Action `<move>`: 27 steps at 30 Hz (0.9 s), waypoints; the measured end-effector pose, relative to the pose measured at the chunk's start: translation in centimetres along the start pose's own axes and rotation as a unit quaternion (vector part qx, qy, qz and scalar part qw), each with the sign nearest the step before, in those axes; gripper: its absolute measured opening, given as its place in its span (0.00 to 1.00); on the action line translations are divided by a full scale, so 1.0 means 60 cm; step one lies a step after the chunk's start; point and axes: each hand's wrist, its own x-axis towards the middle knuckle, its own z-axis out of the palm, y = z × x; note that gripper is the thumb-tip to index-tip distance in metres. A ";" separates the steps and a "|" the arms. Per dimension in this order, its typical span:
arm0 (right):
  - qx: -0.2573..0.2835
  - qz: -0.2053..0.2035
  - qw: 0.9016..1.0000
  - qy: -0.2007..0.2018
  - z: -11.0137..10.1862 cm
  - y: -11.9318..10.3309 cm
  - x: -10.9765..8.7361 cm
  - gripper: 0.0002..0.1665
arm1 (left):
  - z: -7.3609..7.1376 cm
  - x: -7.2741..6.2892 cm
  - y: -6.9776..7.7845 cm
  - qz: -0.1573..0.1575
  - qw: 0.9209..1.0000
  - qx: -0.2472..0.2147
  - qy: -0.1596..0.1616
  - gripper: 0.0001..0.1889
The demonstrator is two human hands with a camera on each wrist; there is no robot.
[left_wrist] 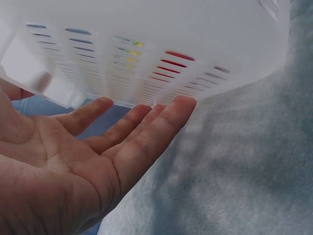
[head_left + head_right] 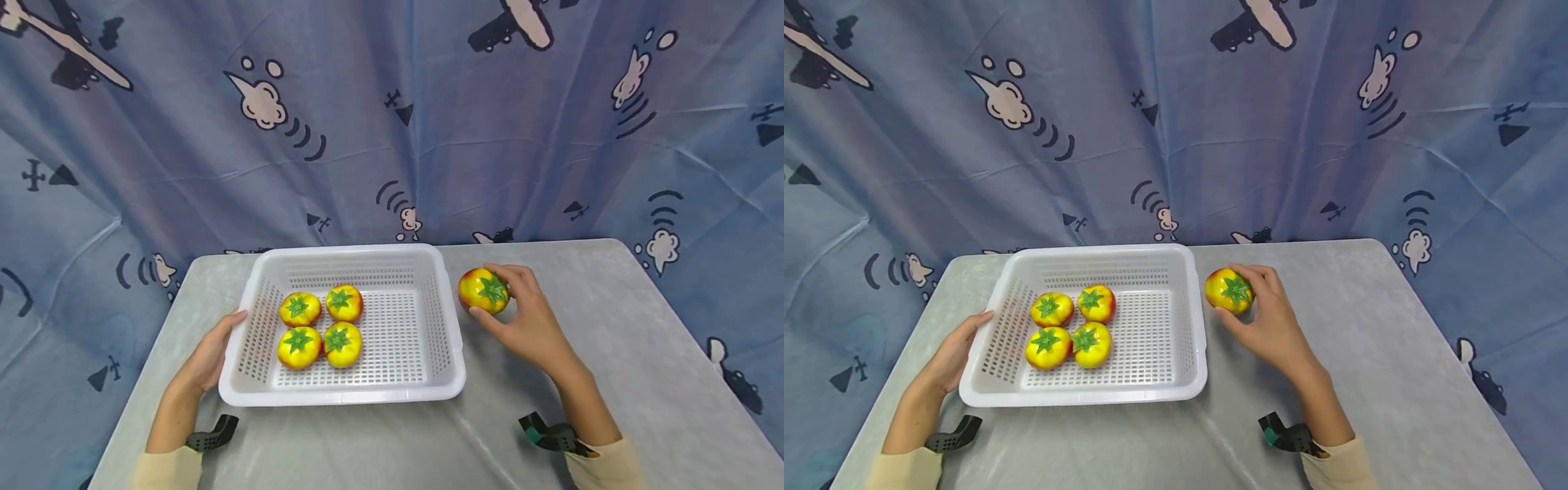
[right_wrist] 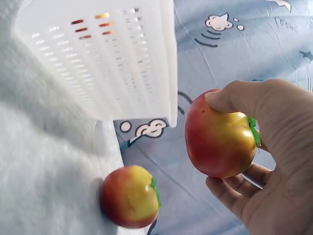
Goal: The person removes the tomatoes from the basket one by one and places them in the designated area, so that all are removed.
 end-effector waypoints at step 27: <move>-0.020 0.033 0.999 0.028 -0.015 0.075 0.006 0.42 | -0.004 0.003 -0.002 0.003 1.000 0.002 -0.008 0.37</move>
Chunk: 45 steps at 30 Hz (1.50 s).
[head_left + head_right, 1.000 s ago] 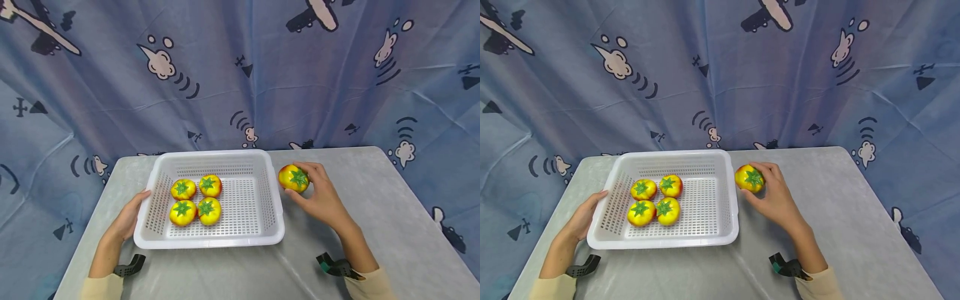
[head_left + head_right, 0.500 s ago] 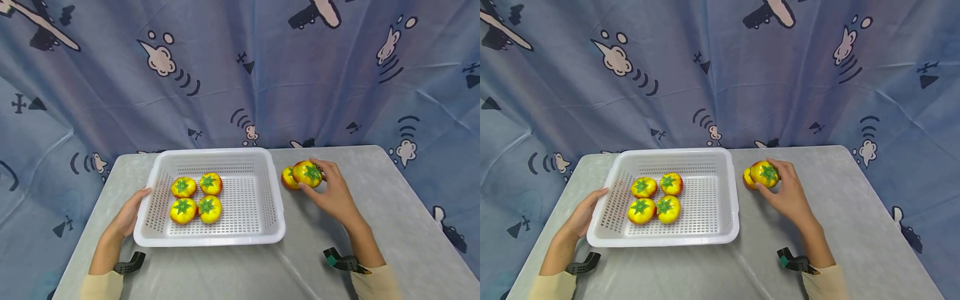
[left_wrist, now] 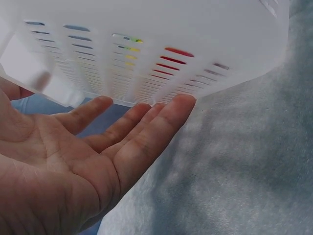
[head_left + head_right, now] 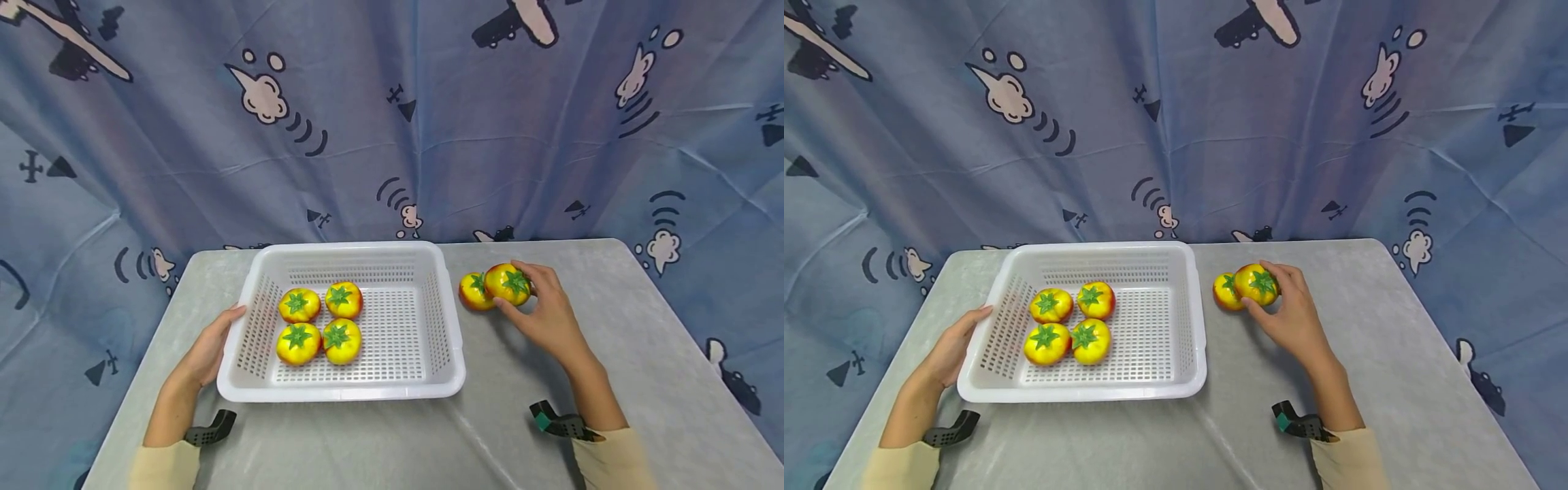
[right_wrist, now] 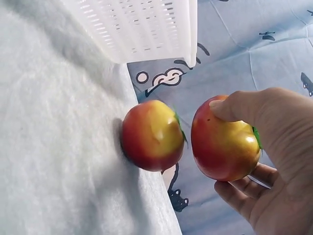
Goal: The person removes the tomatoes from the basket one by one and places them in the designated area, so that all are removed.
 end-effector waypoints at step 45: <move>-0.051 0.073 0.996 -0.026 0.021 0.099 -0.002 0.45 | 0.003 -0.001 0.000 -0.004 1.000 -0.005 0.004 0.37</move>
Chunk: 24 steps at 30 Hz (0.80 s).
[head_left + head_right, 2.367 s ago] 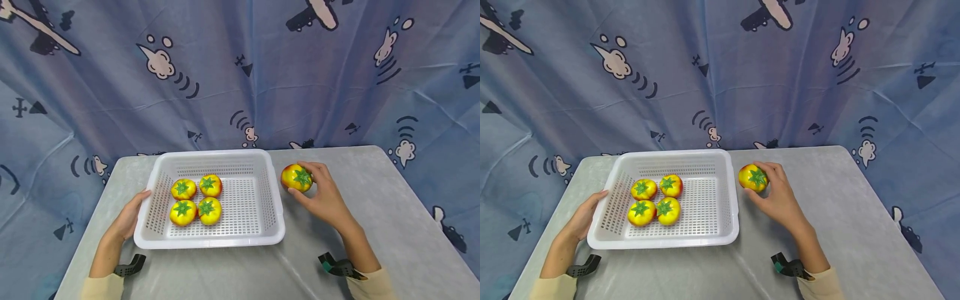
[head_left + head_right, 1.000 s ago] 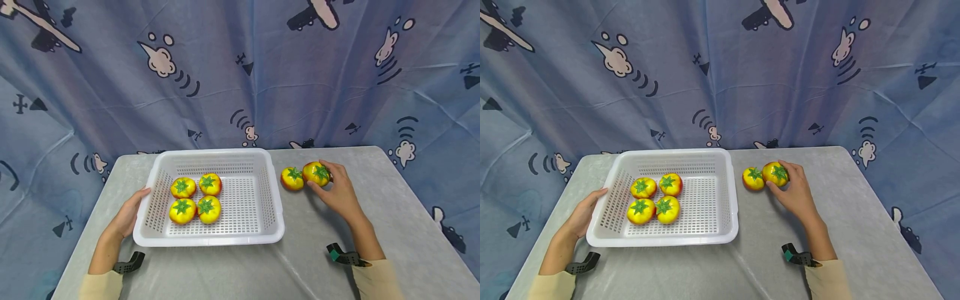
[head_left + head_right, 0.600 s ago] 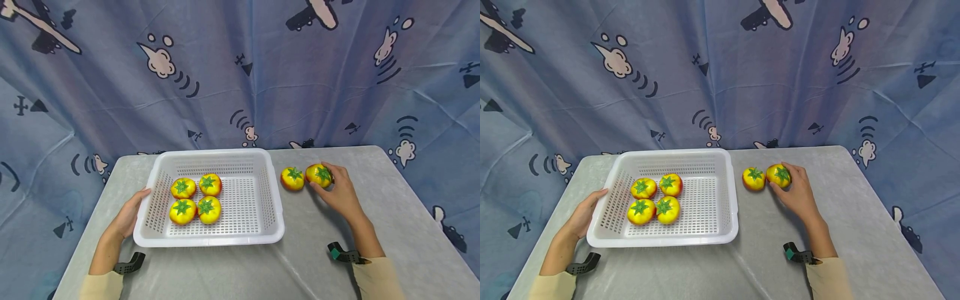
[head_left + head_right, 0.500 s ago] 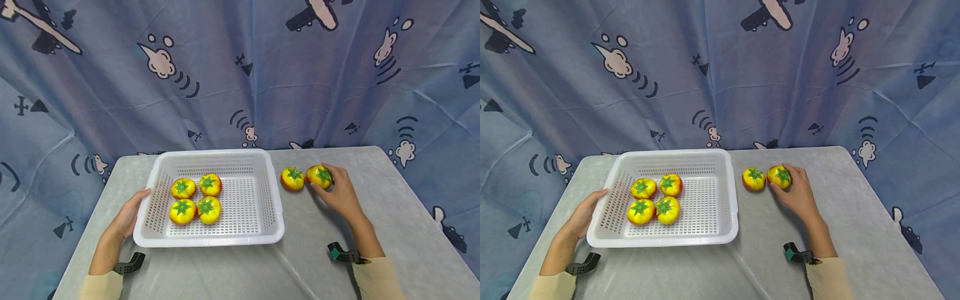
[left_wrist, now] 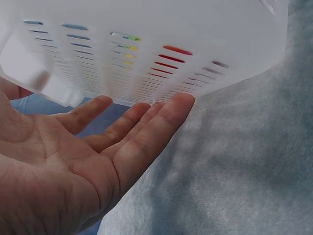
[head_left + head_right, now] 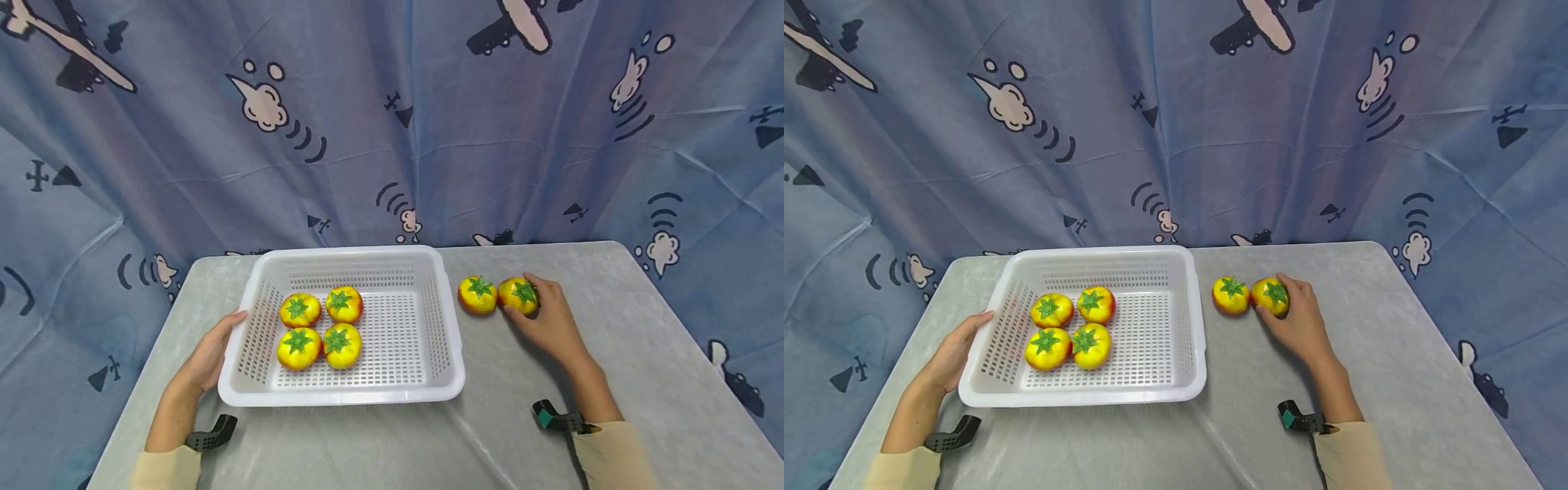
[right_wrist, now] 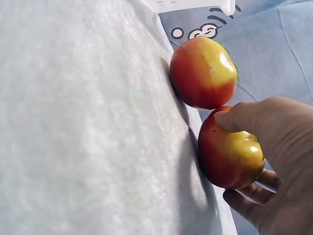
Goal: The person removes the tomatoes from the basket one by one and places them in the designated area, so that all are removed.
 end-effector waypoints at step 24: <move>-0.011 0.003 1.000 0.022 0.009 -0.002 0.001 0.46 | -0.002 0.001 0.001 -0.010 1.000 -0.005 -0.002 0.37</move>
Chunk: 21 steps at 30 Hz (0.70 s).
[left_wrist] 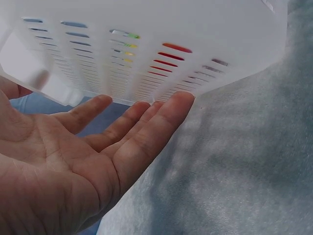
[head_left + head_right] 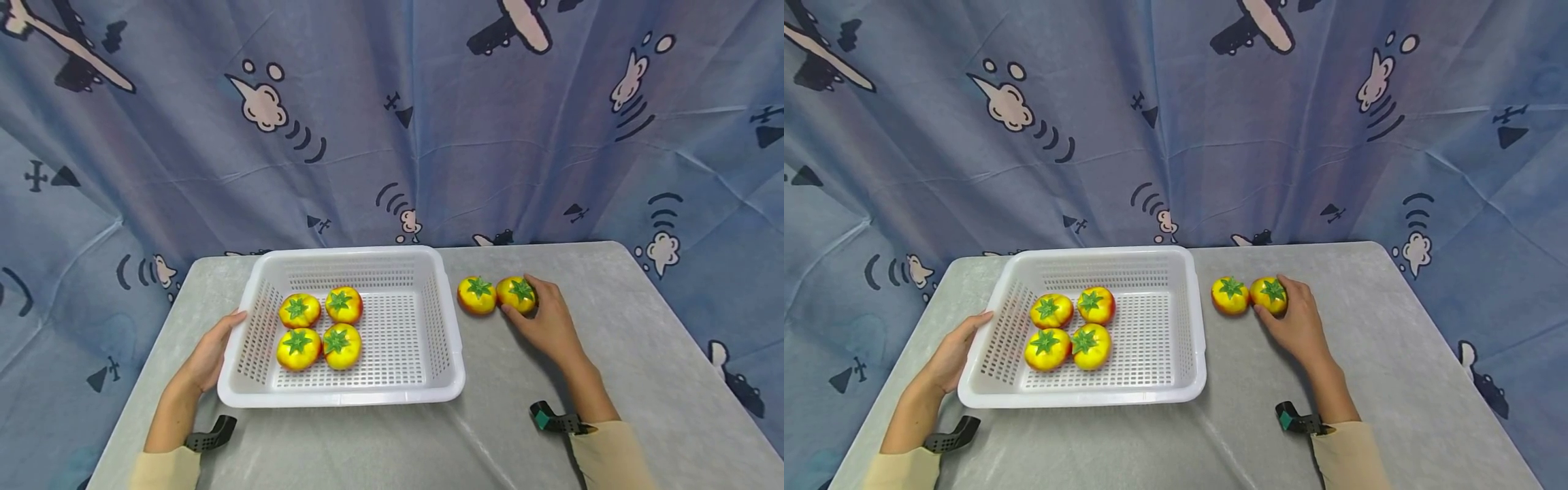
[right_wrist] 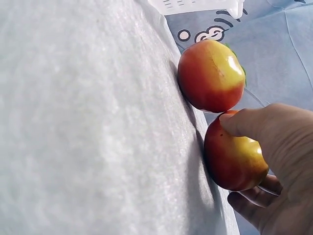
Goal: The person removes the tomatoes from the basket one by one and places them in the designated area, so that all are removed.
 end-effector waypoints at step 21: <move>-0.004 -0.004 1.000 -0.005 -0.017 -0.014 0.000 0.48 | -0.001 -0.001 0.001 0.001 1.000 -0.002 -0.002 0.37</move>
